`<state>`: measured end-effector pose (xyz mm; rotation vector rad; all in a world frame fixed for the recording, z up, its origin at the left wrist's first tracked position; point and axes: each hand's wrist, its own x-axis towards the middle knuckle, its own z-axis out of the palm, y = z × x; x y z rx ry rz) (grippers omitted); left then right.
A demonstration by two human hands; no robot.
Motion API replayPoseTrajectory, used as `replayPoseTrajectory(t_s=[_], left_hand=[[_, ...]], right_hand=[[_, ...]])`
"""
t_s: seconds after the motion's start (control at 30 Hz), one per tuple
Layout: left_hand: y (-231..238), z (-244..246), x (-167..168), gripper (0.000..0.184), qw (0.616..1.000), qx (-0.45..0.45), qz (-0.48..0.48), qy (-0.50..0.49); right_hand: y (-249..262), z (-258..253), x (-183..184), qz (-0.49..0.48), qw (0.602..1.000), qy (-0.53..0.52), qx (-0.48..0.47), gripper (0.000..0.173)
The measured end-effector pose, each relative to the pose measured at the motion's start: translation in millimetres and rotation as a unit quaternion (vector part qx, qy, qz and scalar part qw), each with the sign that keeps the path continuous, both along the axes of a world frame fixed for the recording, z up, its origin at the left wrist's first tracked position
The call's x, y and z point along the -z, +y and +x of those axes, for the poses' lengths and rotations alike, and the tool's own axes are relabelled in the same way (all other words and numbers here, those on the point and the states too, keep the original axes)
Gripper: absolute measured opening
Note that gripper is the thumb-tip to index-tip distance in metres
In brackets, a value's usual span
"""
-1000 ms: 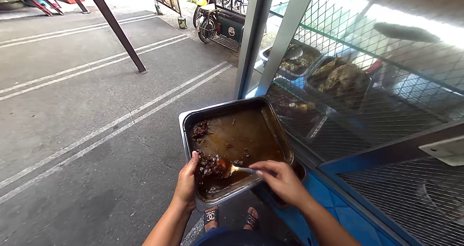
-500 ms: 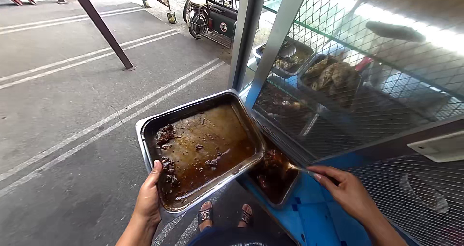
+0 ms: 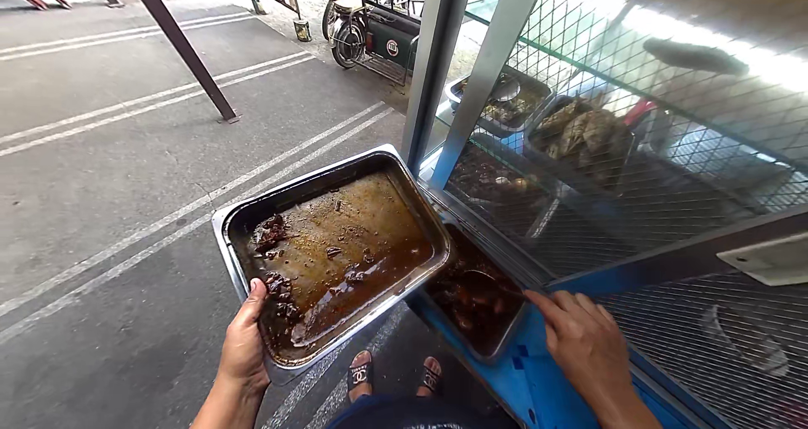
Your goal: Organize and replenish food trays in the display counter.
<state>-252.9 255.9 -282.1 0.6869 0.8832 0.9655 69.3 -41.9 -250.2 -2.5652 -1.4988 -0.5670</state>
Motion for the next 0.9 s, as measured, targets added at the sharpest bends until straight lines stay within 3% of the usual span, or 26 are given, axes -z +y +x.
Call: replayPoseTrajectory(t_s=[0.17, 0.33, 0.67, 0.9], left_hand=[[0.7, -2.6, 0.7, 0.049, 1.000, 0.006, -0.026, -0.012], [-6.8, 2.2, 1.2, 0.053, 0.996, 0.025, -0.072, -0.036], [-16.0, 23.3, -9.7, 0.056, 0.991, 0.073, -0.097, -0.058], [3.6, 22.0, -25.3, 0.063, 0.983, 0.103, -0.102, -0.112]], right_hand=[[6.6, 7.4, -37.6, 0.070, 0.997, -0.025, -0.014, 0.034], [62.1, -14.4, -68.1, 0.159, 0.983, 0.039, -0.085, 0.028], [234.7, -74.1, -66.9, 0.085, 0.977, 0.016, -0.196, 0.023], [242.9, -83.0, -44.3, 0.049, 0.944, 0.112, -0.305, 0.024]])
